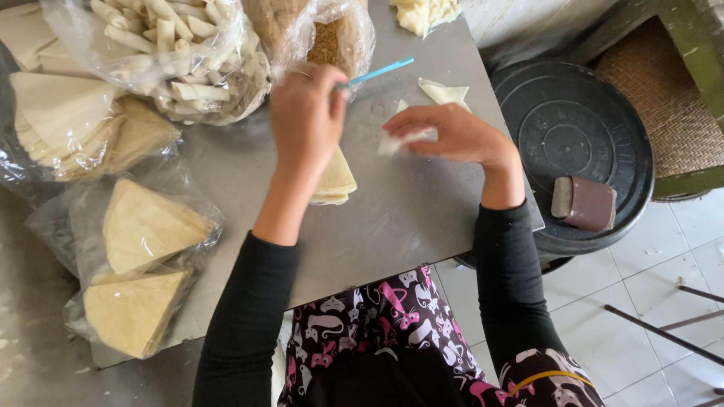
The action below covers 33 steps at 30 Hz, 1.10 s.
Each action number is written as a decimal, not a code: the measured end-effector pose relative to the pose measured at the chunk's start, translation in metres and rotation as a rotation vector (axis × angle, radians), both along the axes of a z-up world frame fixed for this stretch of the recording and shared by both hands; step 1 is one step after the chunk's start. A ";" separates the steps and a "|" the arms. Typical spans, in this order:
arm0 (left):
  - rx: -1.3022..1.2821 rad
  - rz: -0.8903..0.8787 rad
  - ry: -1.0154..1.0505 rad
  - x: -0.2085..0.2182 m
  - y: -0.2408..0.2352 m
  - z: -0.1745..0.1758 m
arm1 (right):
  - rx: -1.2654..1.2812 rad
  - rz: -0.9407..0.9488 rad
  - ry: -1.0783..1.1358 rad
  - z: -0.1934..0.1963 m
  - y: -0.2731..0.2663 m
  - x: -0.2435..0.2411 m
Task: The person folds triangular pastry sheets, adds a granular filling with a spoon, and seals the edges to form samosas. The person handles the pastry sheets and filling repeatedly, placing finished units aside.
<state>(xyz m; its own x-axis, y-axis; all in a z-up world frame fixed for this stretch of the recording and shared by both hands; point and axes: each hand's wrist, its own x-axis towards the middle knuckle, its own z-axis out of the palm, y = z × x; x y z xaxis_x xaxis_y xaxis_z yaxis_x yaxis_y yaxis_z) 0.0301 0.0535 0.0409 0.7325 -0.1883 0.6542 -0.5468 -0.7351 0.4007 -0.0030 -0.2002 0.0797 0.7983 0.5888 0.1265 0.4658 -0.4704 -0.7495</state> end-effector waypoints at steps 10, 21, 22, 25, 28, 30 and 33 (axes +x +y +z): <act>0.094 -0.135 0.235 -0.046 -0.044 -0.019 | -0.200 -0.721 -0.173 -0.046 -0.039 0.027; -0.516 -0.282 0.465 -0.037 -0.053 -0.025 | 0.457 -0.476 0.221 -0.037 -0.034 0.022; -0.591 -0.325 0.523 -0.032 -0.053 -0.025 | 0.484 -0.421 0.279 -0.034 -0.031 0.019; -0.745 -0.418 0.760 -0.029 -0.051 -0.027 | 0.425 -0.374 0.305 -0.029 -0.019 0.017; -0.708 -0.388 0.698 -0.030 -0.052 -0.028 | 0.463 -0.254 0.308 -0.027 -0.011 0.017; -0.665 -0.319 0.576 -0.031 -0.053 -0.027 | 0.473 -0.205 0.330 -0.026 -0.006 0.017; -0.679 -0.252 0.469 -0.030 -0.049 -0.024 | 0.550 -0.093 0.344 -0.022 0.000 0.014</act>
<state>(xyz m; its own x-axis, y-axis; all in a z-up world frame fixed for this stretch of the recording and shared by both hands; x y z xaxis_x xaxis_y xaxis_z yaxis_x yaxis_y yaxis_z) -0.0001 0.0046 0.0174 0.9442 -0.0592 0.3239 -0.3291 -0.1335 0.9348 0.0108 -0.2000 0.0578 0.8913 0.4379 0.1179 0.1324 -0.0026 -0.9912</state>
